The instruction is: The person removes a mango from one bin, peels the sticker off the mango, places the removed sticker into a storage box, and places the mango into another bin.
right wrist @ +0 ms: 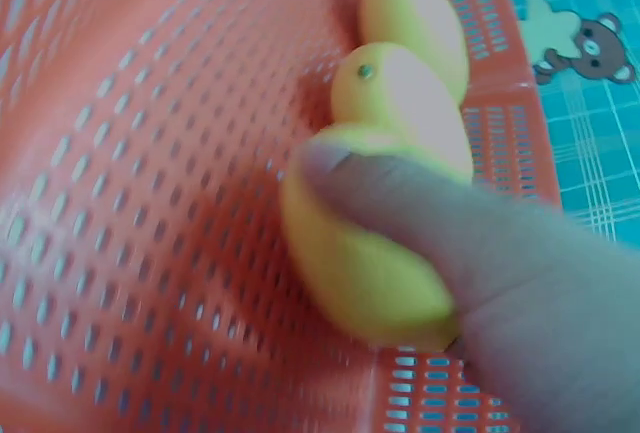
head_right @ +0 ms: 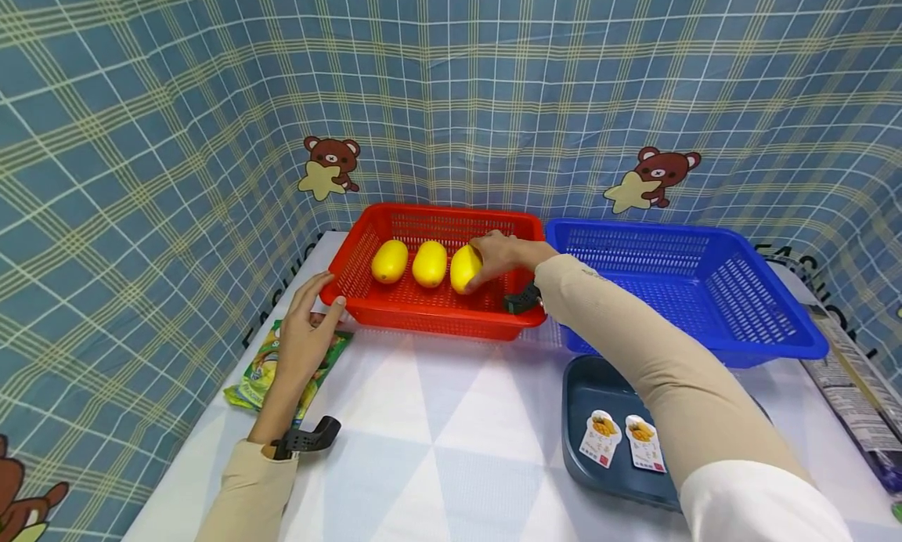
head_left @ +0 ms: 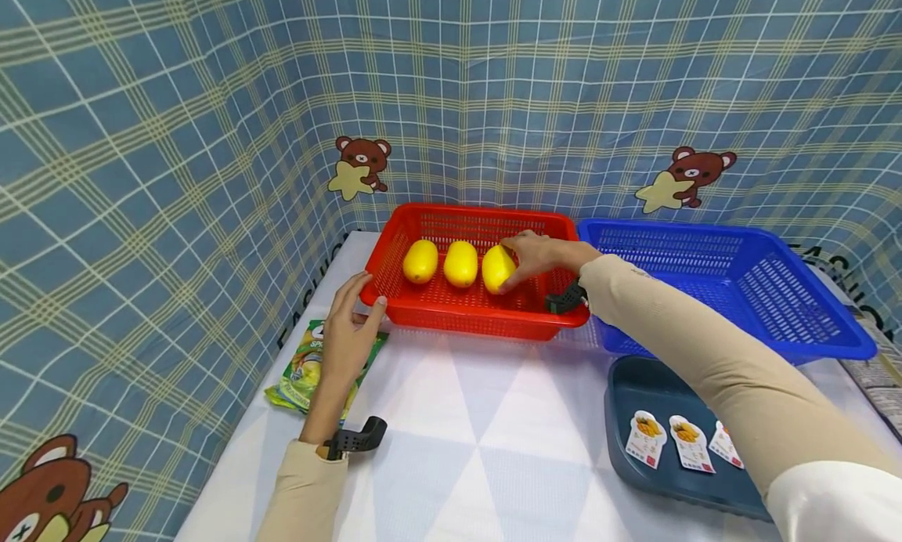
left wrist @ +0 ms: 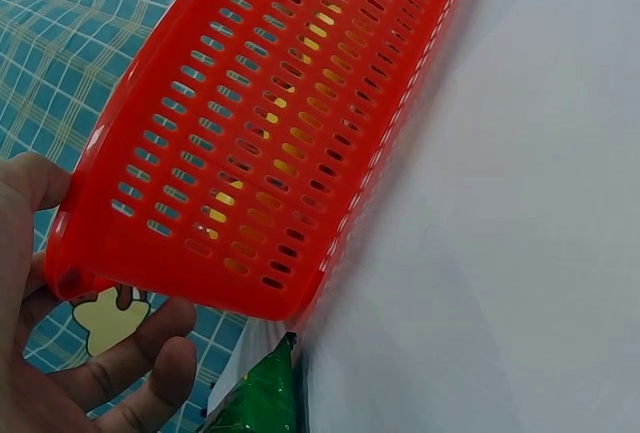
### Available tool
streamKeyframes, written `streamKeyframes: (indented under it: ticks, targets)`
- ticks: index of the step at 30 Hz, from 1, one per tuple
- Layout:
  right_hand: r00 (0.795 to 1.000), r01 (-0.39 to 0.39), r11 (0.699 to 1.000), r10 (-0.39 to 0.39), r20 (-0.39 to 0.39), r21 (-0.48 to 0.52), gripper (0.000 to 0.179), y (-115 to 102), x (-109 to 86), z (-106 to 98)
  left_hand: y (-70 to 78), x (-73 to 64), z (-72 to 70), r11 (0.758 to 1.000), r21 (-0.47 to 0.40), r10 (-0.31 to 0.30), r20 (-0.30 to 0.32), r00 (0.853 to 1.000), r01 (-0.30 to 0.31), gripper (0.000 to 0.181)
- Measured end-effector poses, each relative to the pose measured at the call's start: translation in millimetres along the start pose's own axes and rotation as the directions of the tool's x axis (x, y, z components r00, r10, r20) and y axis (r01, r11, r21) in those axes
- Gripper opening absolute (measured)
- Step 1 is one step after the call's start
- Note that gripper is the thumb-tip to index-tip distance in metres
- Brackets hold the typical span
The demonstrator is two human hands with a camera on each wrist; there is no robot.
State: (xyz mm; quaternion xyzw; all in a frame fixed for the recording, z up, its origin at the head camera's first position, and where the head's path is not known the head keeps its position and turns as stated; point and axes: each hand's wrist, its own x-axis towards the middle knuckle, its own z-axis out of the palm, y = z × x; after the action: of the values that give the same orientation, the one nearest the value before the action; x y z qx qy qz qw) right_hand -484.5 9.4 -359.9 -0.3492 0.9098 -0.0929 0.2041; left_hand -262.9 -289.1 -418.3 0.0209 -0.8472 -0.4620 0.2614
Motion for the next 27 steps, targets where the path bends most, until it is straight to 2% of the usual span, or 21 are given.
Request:
streamKeyframes:
  ticks: [5,12,15,20,27]
  targets:
    - [1.0,-0.011,0.999,0.011,0.001,0.036,0.111,3.1,0.4,5.8,1.0,0.5,0.5,1.0,-0.005,0.005,-0.001,1.0,-0.005,0.053]
    - [0.999,0.002,1.0,-0.001,-0.049,0.025,0.107,3.3,2.1,9.0,2.8,3.4,6.9,1.0,-0.028,0.008,0.003,1.0,-0.008,0.053]
    - [0.999,0.0,1.0,0.0,-0.047,0.004,0.109,2.3,2.5,8.1,2.4,2.5,7.0,0.999,-0.033,0.003,0.003,1.0,-0.003,0.053]
    - [0.999,-0.024,1.0,0.023,-0.041,-0.017,0.112,-0.5,0.8,-2.1,2.2,1.4,4.1,1.0,-0.029,0.005,0.008,1.0,-0.005,0.053]
    - [0.997,-0.007,1.0,0.005,-0.074,-0.029,0.094,-10.0,-8.1,-21.0,-1.7,-0.6,-1.1,1.0,-0.014,-0.019,0.013,1.0,0.019,0.053]
